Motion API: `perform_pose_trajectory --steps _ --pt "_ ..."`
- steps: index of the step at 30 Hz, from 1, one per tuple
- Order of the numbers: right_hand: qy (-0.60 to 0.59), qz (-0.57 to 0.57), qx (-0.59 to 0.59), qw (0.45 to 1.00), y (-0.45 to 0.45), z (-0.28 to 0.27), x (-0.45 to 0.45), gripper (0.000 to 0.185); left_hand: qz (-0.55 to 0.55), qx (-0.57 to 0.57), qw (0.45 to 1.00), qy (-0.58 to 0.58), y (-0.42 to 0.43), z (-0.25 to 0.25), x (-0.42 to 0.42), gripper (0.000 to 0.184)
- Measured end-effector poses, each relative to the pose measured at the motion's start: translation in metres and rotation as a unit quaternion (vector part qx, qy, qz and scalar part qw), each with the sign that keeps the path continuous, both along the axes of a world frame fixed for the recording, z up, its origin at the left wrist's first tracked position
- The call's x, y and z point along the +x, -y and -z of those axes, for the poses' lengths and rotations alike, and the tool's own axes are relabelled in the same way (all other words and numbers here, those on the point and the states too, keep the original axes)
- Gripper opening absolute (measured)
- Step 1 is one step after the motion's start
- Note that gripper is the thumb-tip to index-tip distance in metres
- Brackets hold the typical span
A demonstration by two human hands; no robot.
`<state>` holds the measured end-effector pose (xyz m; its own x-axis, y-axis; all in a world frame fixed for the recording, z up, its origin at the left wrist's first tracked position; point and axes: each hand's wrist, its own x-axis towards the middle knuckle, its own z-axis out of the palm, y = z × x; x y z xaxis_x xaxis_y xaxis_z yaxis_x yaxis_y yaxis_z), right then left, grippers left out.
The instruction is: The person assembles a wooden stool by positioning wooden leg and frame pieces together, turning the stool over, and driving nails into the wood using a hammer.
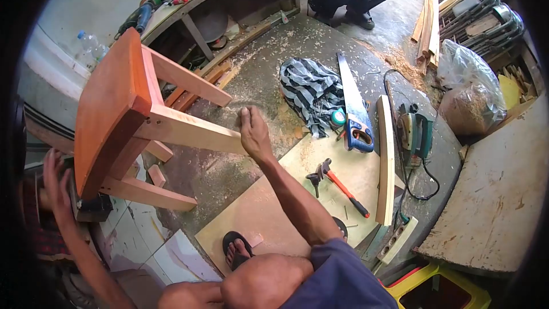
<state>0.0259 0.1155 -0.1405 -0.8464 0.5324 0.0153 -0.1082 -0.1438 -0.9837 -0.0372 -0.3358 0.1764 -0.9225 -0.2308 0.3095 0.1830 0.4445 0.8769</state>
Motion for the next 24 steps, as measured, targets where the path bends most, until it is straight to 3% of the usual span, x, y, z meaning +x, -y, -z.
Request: perform_pose_trajectory --steps 2,3,5,7,8,10,14,18,19,21,24 --pt "-0.022 -0.001 0.106 0.994 0.01 0.017 -0.02 0.034 0.006 0.096 0.962 0.255 0.006 0.006 -0.042 0.048" --pt "0.022 -0.058 0.104 0.993 0.012 0.014 -0.021 0.034 0.192 0.172 0.921 0.293 0.025 0.022 -0.068 0.052" --pt "0.007 -0.065 0.058 0.996 0.017 0.03 -0.026 0.033 0.243 0.208 0.891 0.322 -0.023 0.021 -0.067 0.055" --pt "-0.01 0.015 -0.01 1.0 0.03 0.051 -0.04 0.03 0.249 0.252 0.887 0.295 -0.047 0.029 -0.079 0.054" --pt "-0.008 0.002 -0.008 1.0 0.033 0.048 -0.042 0.03 0.261 0.256 0.892 0.265 -0.059 0.035 -0.084 0.054" --pt "-0.056 0.041 -0.08 0.994 0.038 0.028 -0.036 0.03 0.284 0.278 0.881 0.256 -0.052 0.044 -0.099 0.052" --pt "-0.044 0.065 -0.105 0.991 0.047 -0.009 -0.02 0.032 0.329 0.303 0.86 0.245 -0.019 0.049 -0.115 0.051" --pt "-0.121 0.101 0.009 0.988 0.015 -0.058 -0.008 0.034 0.356 0.341 0.837 0.236 -0.001 0.059 -0.088 0.051" --pt "-0.134 0.129 0.083 0.979 0.002 -0.068 -0.012 0.035 0.333 0.347 0.863 0.157 -0.011 0.067 -0.06 0.05" --pt "-0.153 0.084 0.016 0.985 -0.009 -0.11 -0.008 0.032 0.28 0.338 0.897 0.061 -0.029 0.09 -0.004 0.049" --pt "-0.229 0.06 0.148 0.96 -0.025 -0.156 -0.019 0.031 0.183 0.328 0.926 0.035 -0.052 0.155 0.074 0.046"
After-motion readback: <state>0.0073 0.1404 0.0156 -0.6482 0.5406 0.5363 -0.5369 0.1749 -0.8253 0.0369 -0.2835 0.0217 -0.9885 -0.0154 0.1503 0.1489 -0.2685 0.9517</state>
